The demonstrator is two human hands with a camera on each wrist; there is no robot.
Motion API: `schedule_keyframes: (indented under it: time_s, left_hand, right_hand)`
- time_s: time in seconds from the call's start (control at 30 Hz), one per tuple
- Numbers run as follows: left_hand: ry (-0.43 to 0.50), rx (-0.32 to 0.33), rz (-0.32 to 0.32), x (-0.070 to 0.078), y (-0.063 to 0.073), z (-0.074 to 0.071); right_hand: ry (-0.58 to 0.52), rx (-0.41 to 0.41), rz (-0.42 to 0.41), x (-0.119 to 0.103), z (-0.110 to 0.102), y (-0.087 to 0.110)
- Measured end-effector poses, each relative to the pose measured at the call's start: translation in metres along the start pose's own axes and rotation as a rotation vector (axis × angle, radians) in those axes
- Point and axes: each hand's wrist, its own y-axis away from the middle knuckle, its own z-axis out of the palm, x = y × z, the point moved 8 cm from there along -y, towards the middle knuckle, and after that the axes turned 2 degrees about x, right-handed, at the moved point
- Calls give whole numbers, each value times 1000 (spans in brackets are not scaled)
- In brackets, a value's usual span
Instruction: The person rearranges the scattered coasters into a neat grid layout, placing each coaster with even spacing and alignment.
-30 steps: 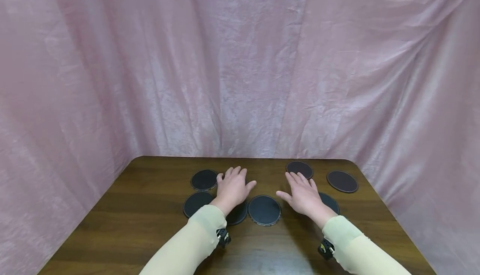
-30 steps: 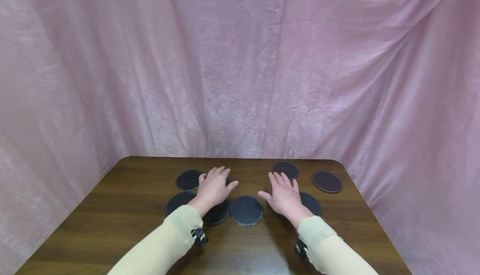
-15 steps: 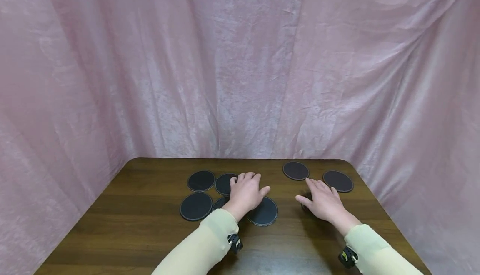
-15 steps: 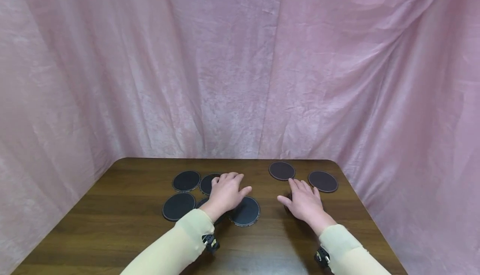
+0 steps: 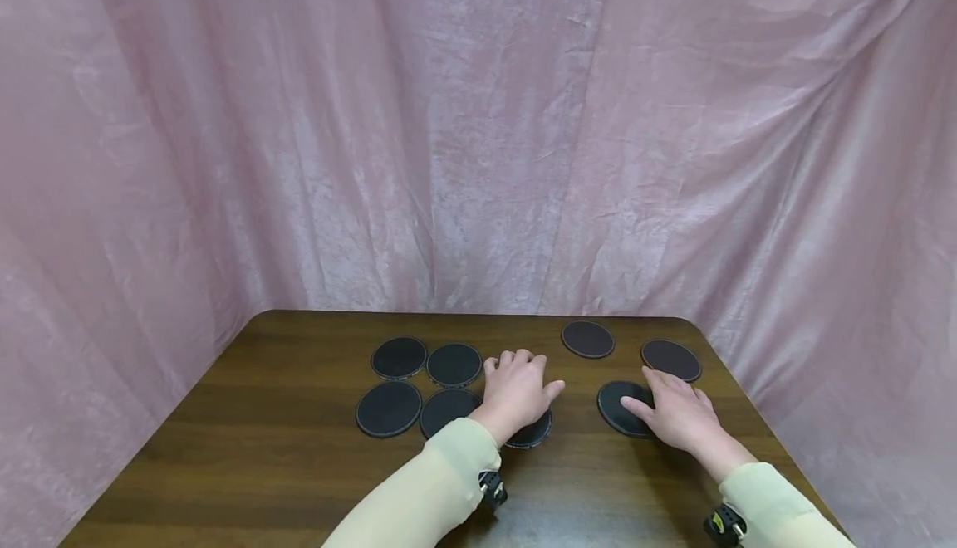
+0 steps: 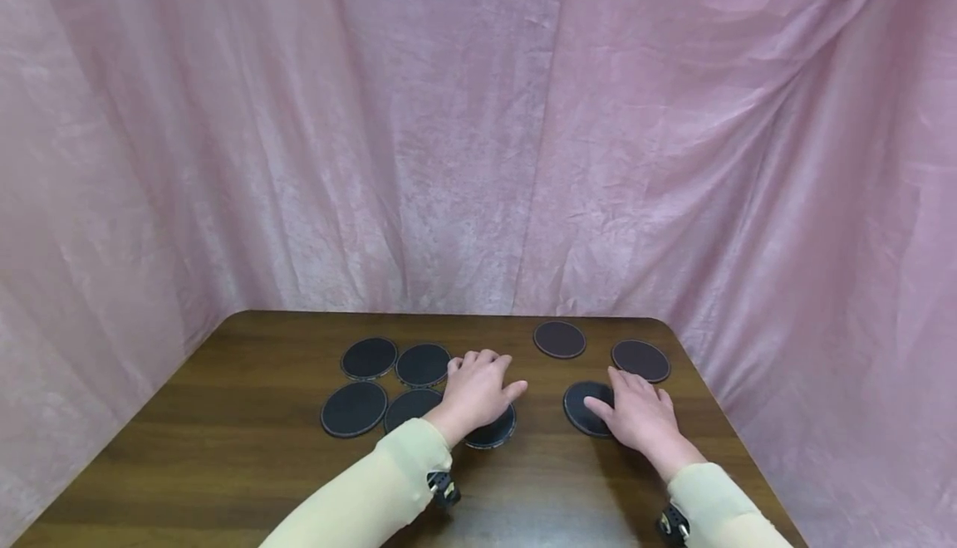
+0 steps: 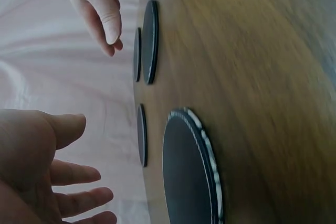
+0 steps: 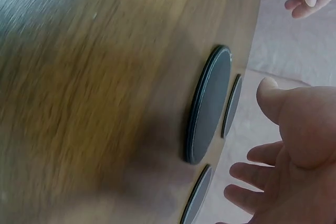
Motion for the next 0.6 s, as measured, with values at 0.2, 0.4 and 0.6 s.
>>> schedule_keyframes:
  time_s: [0.2, 0.4, 0.6]
  left_hand:
    - [-22, -11, 14, 21, -2, 6]
    - [-21, -14, 21, 40, -3, 8]
    - [-25, -26, 15, 50, -6, 17]
  right_hand:
    - [26, -13, 29, 17, -2, 2]
    - [42, -34, 62, 31, -1, 4]
    - [31, -58, 76, 36, 1, 5]
